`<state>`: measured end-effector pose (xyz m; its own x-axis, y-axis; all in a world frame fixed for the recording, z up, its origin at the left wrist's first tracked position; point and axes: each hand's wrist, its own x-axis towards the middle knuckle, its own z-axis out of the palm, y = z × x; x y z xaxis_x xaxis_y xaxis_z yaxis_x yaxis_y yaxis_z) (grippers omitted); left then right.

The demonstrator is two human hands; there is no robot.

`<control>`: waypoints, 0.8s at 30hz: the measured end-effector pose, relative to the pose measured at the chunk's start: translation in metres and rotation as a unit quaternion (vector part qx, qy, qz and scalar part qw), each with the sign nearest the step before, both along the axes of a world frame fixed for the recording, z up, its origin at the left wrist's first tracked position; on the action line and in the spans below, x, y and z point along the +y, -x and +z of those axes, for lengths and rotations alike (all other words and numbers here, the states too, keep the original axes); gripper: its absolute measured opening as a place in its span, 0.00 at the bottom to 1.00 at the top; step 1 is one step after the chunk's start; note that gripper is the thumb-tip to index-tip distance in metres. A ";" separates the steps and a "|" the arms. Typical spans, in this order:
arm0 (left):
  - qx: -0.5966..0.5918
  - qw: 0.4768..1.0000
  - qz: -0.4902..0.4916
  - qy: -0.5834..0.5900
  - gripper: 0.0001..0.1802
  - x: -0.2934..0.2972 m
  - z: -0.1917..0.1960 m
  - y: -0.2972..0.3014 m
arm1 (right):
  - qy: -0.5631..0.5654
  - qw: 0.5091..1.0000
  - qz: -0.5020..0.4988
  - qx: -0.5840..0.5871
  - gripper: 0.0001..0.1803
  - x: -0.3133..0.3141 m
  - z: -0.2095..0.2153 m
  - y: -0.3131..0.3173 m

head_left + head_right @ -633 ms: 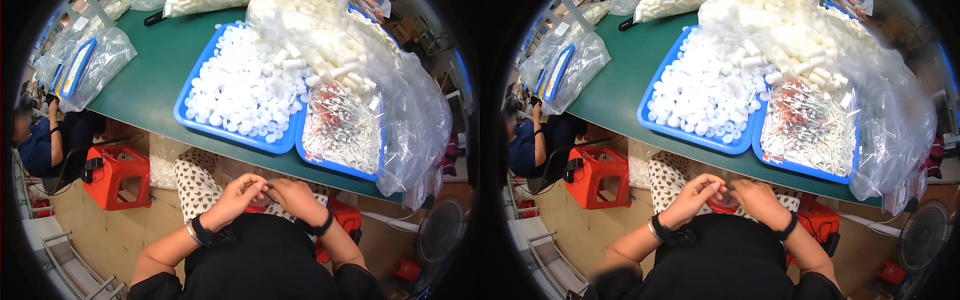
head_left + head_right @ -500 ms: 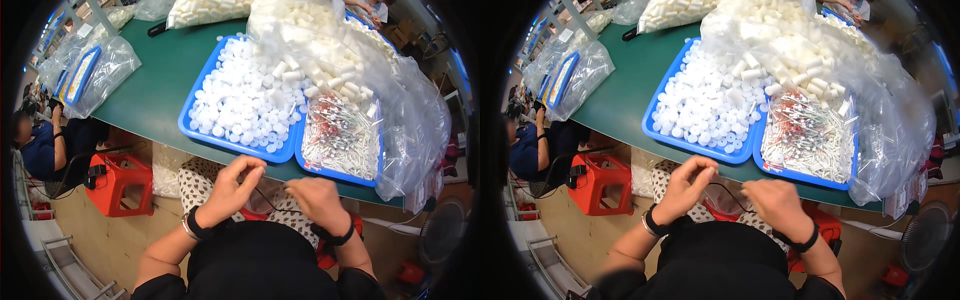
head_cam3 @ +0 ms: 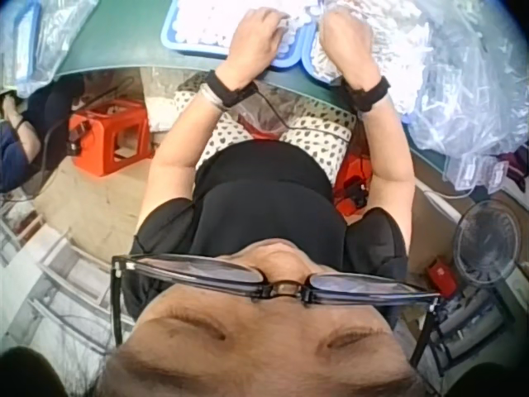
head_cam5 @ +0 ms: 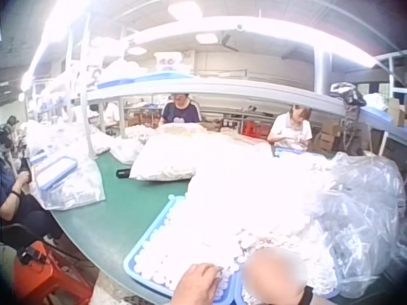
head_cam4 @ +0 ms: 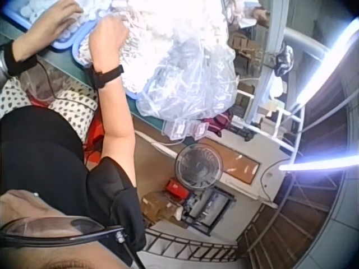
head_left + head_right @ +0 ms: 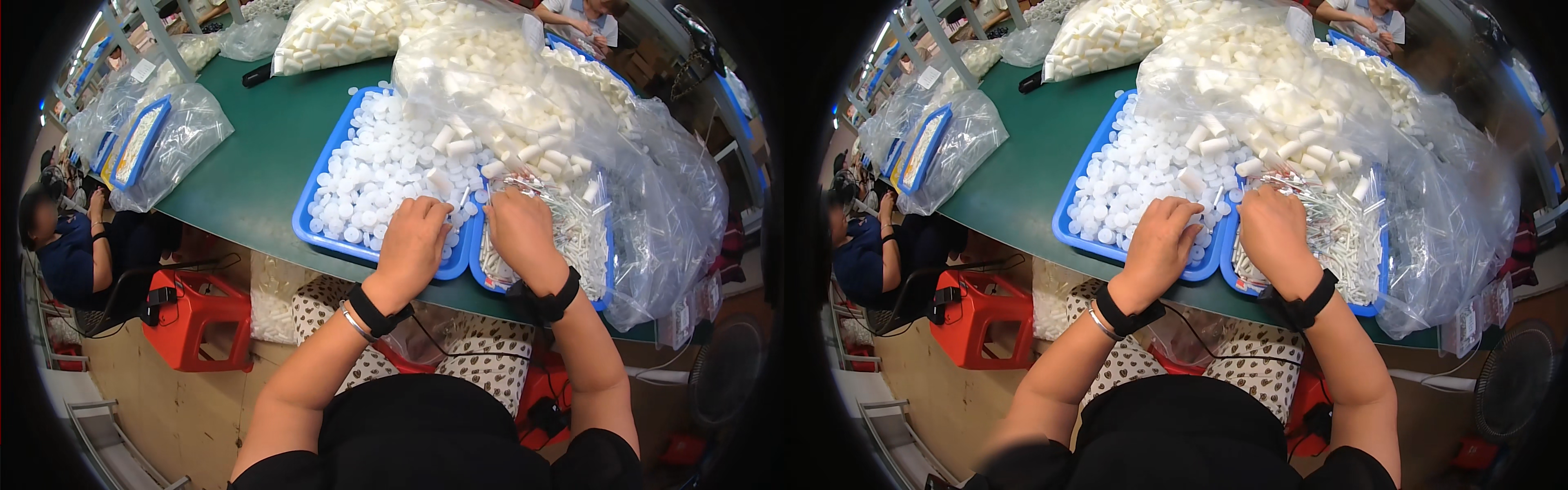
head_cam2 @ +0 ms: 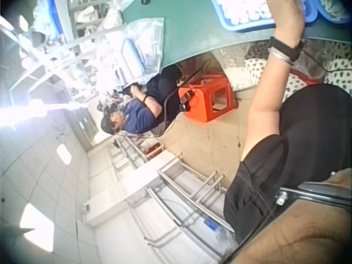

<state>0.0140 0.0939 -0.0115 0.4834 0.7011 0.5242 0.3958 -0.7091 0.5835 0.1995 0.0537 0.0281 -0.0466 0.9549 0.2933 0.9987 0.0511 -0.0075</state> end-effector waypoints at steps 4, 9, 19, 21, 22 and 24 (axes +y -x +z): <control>0.002 1.000 -0.015 0.022 0.14 0.003 -0.003 0.006 | -0.011 0.994 -0.021 0.108 0.07 0.005 -0.005 -0.005; -0.009 0.999 -0.013 0.038 0.11 0.000 0.009 0.004 | -0.034 0.925 -0.026 0.378 0.06 -0.017 0.019 0.002; 0.012 1.000 -0.019 -0.022 0.10 0.010 0.006 -0.029 | -0.026 0.725 -0.059 0.686 0.08 -0.072 0.021 0.000; 0.001 1.000 -0.021 -0.008 0.10 0.010 0.005 -0.028 | -0.019 0.684 -0.079 0.725 0.09 -0.078 0.016 0.001; -0.006 1.000 -0.023 -0.002 0.10 0.011 0.005 -0.026 | -0.021 0.671 -0.079 0.737 0.10 -0.081 0.013 0.002; -0.037 0.999 -0.025 0.015 0.11 0.011 0.006 -0.026 | -0.026 0.657 -0.091 0.748 0.10 -0.084 0.009 0.005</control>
